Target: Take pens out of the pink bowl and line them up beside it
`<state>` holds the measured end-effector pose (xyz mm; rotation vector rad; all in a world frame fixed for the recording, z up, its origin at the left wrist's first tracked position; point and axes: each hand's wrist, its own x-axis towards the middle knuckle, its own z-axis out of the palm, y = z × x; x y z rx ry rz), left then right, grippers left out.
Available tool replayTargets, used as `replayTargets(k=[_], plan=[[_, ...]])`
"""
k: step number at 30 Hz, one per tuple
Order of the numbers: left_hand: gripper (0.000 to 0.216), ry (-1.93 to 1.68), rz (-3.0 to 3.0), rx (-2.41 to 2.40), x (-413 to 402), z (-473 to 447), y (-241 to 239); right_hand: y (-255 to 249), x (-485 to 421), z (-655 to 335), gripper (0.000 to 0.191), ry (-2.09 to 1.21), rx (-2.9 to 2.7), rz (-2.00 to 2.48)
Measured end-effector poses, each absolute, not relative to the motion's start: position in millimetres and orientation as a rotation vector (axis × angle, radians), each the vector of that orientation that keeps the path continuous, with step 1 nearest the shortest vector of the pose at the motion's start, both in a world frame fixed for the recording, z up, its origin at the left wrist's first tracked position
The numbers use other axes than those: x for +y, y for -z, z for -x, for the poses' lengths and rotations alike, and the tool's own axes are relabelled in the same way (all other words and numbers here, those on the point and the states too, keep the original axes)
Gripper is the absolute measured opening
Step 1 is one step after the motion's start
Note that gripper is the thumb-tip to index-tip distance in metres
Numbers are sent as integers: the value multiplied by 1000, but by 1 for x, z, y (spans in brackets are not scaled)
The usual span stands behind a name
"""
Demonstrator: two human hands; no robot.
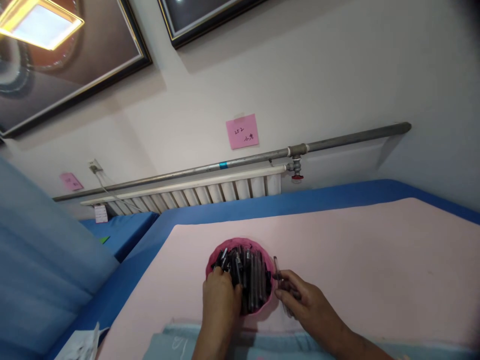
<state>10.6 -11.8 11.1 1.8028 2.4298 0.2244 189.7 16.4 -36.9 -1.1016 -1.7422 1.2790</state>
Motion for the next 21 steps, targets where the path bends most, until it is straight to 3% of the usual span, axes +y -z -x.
replayTargets(k=[8, 12, 16, 21], plan=[[22, -340, -1803, 2360, -11, -7, -8, 34, 16, -190, 14, -1275, -1765, 1096], [16, -718, -1650, 2332, -7, -1, -7, 34, 16, -192, 16, -1188, -1839, 1094], [18, -1272, -1199, 1863, -9, -2, -11, 33, 12, -194, 24, -1057, -1965, 1063], [30, -1495, -723, 1337, -8, -12, -13, 32, 4, -193, 21, -970, -2149, 976]])
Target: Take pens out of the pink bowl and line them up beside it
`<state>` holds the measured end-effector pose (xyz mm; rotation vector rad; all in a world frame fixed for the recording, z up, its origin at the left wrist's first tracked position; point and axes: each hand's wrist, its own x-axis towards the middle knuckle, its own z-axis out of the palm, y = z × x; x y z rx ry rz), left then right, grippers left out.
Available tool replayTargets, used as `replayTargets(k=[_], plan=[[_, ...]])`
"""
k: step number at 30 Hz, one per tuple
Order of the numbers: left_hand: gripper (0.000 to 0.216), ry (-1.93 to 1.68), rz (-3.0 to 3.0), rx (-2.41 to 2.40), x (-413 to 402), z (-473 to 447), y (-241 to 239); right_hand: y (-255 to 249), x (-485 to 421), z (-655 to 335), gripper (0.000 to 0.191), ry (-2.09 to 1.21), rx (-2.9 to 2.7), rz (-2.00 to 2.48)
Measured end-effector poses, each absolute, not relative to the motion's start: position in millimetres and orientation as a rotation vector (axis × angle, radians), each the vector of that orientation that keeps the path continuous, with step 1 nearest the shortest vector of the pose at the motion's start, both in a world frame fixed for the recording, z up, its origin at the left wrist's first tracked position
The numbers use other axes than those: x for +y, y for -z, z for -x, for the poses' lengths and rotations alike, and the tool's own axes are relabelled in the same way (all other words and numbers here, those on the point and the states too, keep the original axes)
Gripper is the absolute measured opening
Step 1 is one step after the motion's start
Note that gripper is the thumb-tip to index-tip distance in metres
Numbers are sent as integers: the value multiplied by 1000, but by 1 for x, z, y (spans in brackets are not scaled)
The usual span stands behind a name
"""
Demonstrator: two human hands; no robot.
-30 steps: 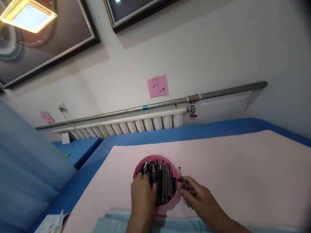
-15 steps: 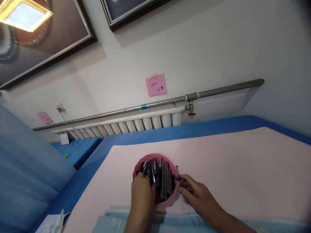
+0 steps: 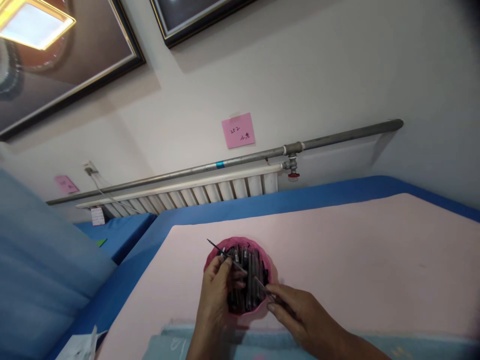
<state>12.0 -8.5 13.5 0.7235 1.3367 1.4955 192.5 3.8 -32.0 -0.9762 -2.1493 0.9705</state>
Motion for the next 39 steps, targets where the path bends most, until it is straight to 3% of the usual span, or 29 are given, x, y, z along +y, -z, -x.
replayTargets(k=[39], plan=[[26, -1421, -866, 1350, -8, -18, -9, 28, 3, -190, 20, -1008, -2213, 1001]])
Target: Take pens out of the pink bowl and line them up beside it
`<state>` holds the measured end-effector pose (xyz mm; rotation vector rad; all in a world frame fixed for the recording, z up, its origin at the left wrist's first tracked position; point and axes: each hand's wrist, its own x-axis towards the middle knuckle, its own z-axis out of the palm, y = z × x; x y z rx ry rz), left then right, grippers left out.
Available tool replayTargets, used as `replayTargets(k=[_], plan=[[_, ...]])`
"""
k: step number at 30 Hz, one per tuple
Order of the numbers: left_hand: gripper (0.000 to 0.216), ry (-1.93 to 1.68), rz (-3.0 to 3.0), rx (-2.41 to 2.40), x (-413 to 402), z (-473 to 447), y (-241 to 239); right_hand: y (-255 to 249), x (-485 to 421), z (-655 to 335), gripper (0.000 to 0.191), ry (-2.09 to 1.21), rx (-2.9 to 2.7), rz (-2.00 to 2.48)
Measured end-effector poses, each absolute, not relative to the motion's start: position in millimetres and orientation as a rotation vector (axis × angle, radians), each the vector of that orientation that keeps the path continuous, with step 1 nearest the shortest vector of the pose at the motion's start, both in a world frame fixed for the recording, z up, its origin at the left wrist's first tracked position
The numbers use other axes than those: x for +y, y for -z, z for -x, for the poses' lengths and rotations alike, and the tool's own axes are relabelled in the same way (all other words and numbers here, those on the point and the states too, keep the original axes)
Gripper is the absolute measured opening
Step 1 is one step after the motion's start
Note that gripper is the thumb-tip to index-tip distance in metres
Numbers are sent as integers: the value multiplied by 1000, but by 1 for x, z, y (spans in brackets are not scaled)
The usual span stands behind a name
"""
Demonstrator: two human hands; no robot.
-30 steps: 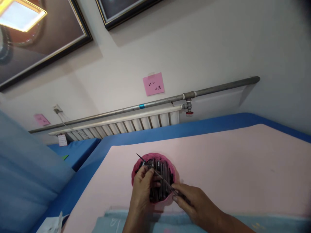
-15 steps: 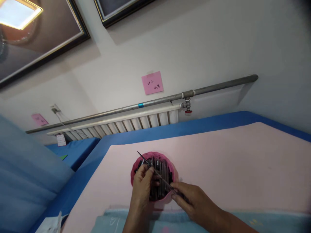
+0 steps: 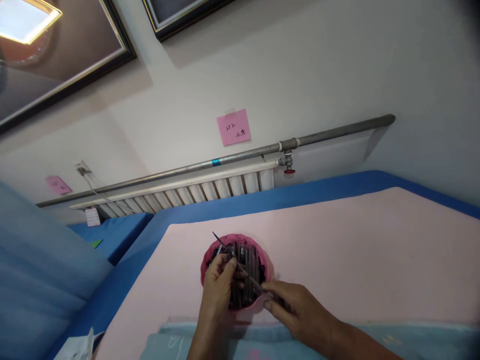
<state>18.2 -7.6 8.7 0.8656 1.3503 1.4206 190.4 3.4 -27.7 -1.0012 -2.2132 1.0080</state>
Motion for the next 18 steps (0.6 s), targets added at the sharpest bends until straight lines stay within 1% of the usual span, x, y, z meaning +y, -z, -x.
replayTargets(k=[7, 18], plan=[[24, -1432, -923, 1368, -10, -19, -9, 29, 3, -191, 18, -1017, -2183, 983], [24, -1462, -889, 1335, -8, -24, -6, 28, 4, -193, 17, -1166, -2145, 943]])
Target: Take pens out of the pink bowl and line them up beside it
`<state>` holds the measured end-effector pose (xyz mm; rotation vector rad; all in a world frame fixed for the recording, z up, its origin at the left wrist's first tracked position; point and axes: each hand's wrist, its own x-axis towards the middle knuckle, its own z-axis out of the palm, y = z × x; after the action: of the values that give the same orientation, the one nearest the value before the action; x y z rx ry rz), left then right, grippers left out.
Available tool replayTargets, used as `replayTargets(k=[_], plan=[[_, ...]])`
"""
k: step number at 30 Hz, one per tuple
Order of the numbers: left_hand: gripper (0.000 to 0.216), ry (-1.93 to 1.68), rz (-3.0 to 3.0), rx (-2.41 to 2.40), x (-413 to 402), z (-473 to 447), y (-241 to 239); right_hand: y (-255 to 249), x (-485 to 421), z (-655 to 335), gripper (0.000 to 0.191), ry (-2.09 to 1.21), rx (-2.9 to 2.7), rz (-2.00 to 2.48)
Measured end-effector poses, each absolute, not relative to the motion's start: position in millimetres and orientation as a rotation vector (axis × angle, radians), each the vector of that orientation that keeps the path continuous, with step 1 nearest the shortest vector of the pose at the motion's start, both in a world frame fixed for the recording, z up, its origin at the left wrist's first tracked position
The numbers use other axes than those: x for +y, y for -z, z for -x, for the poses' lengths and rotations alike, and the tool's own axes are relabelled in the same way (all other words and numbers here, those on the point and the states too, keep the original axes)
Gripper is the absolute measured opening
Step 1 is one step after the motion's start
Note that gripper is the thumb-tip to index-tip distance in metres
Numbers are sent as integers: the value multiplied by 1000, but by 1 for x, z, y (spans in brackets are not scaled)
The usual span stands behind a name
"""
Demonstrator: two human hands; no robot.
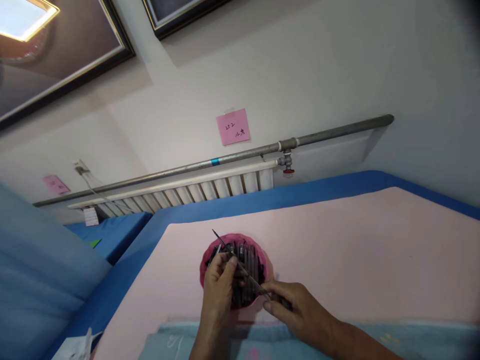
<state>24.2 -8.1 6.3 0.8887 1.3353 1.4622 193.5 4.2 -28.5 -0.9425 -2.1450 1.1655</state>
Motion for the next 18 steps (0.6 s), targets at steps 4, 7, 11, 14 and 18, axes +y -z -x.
replayTargets(k=[4, 7, 11, 14, 18], plan=[[24, -1466, -876, 1334, -8, -24, -6, 29, 5, -194, 18, -1190, -2134, 910], [24, -1473, -885, 1344, -9, -26, -6, 28, 5, -195, 19, -1207, -2120, 895], [25, -1490, -889, 1347, -10, -29, -6, 29, 4, -194, 20, -1217, -2095, 907], [26, -1492, -871, 1353, -11, -33, -8, 31, 5, -193, 20, -1230, -2059, 924], [27, -1411, -856, 1306, -12, -38, -12, 34, 8, -191, 18, -1276, -1914, 976]])
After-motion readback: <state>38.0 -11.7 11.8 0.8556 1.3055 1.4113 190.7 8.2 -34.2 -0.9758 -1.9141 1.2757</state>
